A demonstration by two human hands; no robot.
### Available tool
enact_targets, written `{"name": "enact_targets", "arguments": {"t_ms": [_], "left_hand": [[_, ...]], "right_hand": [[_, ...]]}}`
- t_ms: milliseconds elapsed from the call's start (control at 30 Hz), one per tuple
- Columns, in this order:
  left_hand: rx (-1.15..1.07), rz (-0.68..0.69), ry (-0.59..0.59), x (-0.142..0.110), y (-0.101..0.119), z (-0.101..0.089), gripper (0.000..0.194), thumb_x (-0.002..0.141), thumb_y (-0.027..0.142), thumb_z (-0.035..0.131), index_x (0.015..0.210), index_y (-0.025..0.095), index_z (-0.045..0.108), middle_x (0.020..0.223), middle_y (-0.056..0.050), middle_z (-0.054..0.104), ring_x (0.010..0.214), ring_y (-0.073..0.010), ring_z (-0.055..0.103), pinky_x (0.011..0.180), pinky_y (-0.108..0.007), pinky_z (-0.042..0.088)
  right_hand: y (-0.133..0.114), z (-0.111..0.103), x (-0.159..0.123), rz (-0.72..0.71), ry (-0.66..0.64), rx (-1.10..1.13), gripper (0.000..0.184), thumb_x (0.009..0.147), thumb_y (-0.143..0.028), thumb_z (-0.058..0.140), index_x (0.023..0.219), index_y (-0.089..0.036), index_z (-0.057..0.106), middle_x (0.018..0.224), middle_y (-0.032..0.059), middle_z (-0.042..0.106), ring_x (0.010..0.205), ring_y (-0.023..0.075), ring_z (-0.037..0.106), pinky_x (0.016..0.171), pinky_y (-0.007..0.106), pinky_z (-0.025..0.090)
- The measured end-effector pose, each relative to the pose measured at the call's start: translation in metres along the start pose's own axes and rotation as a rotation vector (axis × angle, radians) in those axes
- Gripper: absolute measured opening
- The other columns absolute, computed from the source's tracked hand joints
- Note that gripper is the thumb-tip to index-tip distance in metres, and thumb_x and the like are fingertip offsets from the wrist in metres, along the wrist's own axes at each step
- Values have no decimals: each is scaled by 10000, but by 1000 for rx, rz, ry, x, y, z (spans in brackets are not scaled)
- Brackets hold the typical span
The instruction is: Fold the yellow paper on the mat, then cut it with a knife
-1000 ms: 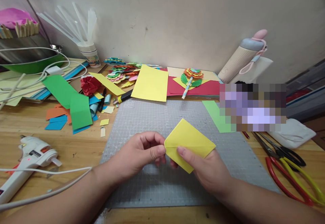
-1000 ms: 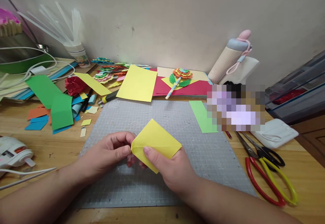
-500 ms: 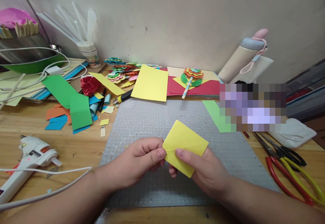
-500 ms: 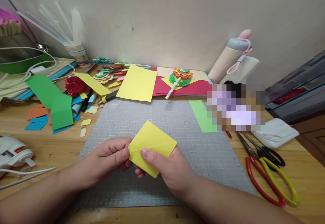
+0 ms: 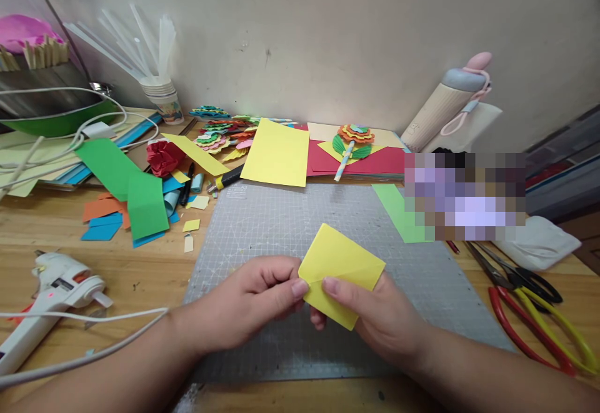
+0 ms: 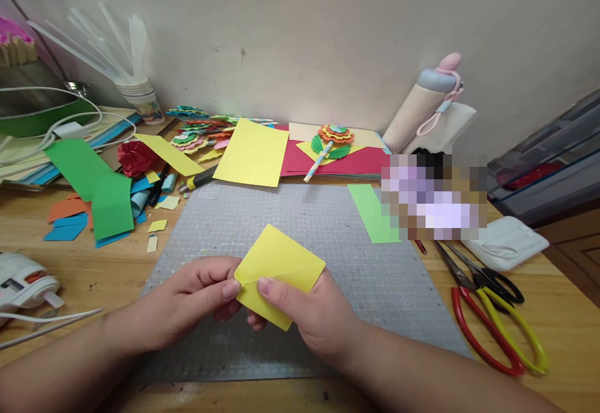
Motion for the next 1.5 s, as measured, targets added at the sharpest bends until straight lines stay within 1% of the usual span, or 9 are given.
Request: {"name": "enact_targets", "arguments": {"t_ms": [267,567,733,867,967,1067,1167,1267,1500], "left_hand": [[28,-14,40,-1,-1,-2,299,977,318,440,843,133,633,794,-22,656,683,-85,513,658,-200,398],[34,27,176,-1,0,-2,390,901,446,535,684,135,626,662,-47,658,651,-135,607,619,-233,464],[33,41,258,-1,2,-3,380,870,428,575,607,154,563,622,-48,658,632,-151,630,606,-248,486],[119,16,231,-3,3,-4,380,874,379,513,588,145,603,572,-33,638,498,-95,510,505,-208,404],[107,-79,288,-7,-6,-11,394,828,360,512,486,163,513,445,18,516,384,-59,335,401,-199,273],[11,-155,305,-6,-18,-14,397,826,405,500,502,177,471,451,22,506,363,-60,308,373,-206,209],[-49,-68,282,0,-14,-12,370,871,435,495,606,176,493,565,3,582,461,-90,462,445,-209,315],[15,77,325,3,-2,-12,298,892,356,534,656,178,494,638,9,589,645,-132,595,615,-251,439],[122,63,411,-2,0,-21,184,887,272,504,727,183,490,655,30,535,618,-122,554,608,-262,428]], "right_hand": [[0,0,-1,10,1,-10,129,895,-261,628,970,-217,723,825,17,723,657,84,665,616,183,556],[5,4,-2,50,35,-19,152,865,-325,665,940,-204,719,787,9,688,640,84,640,611,196,539],[8,2,1,88,27,-5,175,856,-339,672,946,-194,708,804,15,673,629,91,637,596,215,534],[11,0,1,126,12,-18,200,847,-354,677,939,-177,699,781,21,663,628,102,634,589,222,519],[13,1,0,162,-2,-36,237,846,-367,672,943,-152,694,773,39,670,624,113,633,583,230,510],[11,2,1,153,11,-37,249,850,-372,661,935,-140,694,787,54,679,628,126,632,582,249,518],[6,-4,3,103,106,-34,234,852,-378,660,924,-159,696,793,45,682,637,129,628,585,255,530],[2,-10,4,54,177,-65,212,857,-379,658,928,-183,700,797,29,681,657,129,631,588,249,537],[6,-9,3,65,119,-81,230,857,-376,658,999,-202,709,898,43,700,768,164,650,683,293,535]]}}
Point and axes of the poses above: each hand's wrist, its own x-axis towards the middle knuckle, its own z-axis out of the palm, y = z × x, the point moved 7 cm from there along x, towards the middle knuckle
